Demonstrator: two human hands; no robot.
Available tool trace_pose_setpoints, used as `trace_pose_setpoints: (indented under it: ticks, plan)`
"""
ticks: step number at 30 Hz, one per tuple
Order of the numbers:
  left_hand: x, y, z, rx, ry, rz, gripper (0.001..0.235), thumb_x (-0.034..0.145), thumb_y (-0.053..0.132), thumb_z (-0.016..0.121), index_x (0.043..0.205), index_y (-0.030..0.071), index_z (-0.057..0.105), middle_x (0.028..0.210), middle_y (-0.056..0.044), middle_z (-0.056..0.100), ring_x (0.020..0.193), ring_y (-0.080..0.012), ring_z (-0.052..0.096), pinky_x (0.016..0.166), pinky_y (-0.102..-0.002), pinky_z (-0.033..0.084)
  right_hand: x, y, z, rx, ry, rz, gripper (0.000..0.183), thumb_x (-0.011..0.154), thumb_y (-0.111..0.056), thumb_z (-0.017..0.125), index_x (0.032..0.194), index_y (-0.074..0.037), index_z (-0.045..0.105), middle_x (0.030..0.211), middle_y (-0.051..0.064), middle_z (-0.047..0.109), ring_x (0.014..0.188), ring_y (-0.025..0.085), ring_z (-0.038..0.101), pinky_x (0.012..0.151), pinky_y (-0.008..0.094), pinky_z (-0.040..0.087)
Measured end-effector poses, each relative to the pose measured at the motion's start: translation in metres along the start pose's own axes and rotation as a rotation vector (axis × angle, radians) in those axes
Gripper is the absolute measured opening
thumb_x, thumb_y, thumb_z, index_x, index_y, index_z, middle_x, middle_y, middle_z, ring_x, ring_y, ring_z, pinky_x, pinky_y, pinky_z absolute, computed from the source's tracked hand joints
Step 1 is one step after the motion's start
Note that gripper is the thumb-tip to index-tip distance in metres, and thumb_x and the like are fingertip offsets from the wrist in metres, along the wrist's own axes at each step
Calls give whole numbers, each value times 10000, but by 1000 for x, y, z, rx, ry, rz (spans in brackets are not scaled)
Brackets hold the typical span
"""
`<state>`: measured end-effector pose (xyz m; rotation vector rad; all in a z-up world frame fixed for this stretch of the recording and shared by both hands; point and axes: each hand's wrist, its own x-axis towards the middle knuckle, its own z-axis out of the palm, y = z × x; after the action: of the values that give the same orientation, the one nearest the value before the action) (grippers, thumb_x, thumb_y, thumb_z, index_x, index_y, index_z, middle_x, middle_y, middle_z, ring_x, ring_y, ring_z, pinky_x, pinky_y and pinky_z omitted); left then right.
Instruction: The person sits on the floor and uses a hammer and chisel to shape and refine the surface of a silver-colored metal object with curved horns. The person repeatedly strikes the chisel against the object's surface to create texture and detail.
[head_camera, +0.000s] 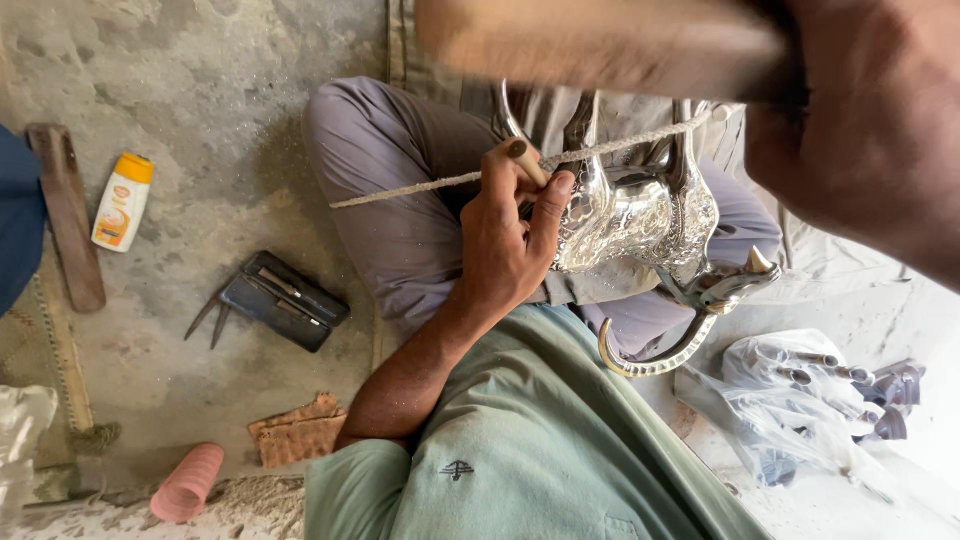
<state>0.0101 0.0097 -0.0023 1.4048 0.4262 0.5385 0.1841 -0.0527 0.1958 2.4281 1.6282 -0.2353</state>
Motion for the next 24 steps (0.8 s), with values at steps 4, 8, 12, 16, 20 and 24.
trace_pose_setpoints:
  ticks: [4,8,12,16,20,24]
  plan:
    - [-1,-1,0,-26,-27,-18,213,1117,187,624,1123,27,483,909,-63,634,747,-139,691,703,-274,580,9,-10,-21,108,-75,-62,372,913,212,631,1252,67,676,967,234,703,824,326,722,664,409,563]
    - [3,-2,2,-1,-9,49,196,1099,196,644,1086,58,505,906,-63,651,841,-165,733,740,-290,618,11,-20,-31,329,23,-144,413,852,161,692,1256,94,635,1107,240,694,995,331,727,828,389,589]
    - [2,0,1,-38,-30,20,226,1103,193,621,1157,15,492,918,-70,639,830,-162,721,759,-307,598,14,-21,-47,-91,-67,-206,481,670,121,772,1144,92,691,965,253,706,831,351,729,691,423,579]
    - [1,1,0,0,-20,37,218,1076,181,648,1129,8,526,925,-89,653,818,-178,720,742,-316,597,15,-25,-48,-56,-71,-137,462,696,141,746,1150,80,683,956,241,703,803,333,721,654,415,562]
    - [0,0,1,-19,-29,24,214,1092,178,658,1094,24,509,922,-70,656,828,-164,736,737,-302,593,7,-22,-36,123,-61,76,508,706,217,655,1196,83,656,930,231,676,776,327,694,609,413,537]
    - [0,1,-1,-34,-38,53,184,1097,166,644,1138,24,535,934,-76,661,824,-173,734,740,-305,594,-7,-12,-28,117,8,22,425,823,169,666,1234,71,617,1041,218,660,877,302,683,735,390,556]
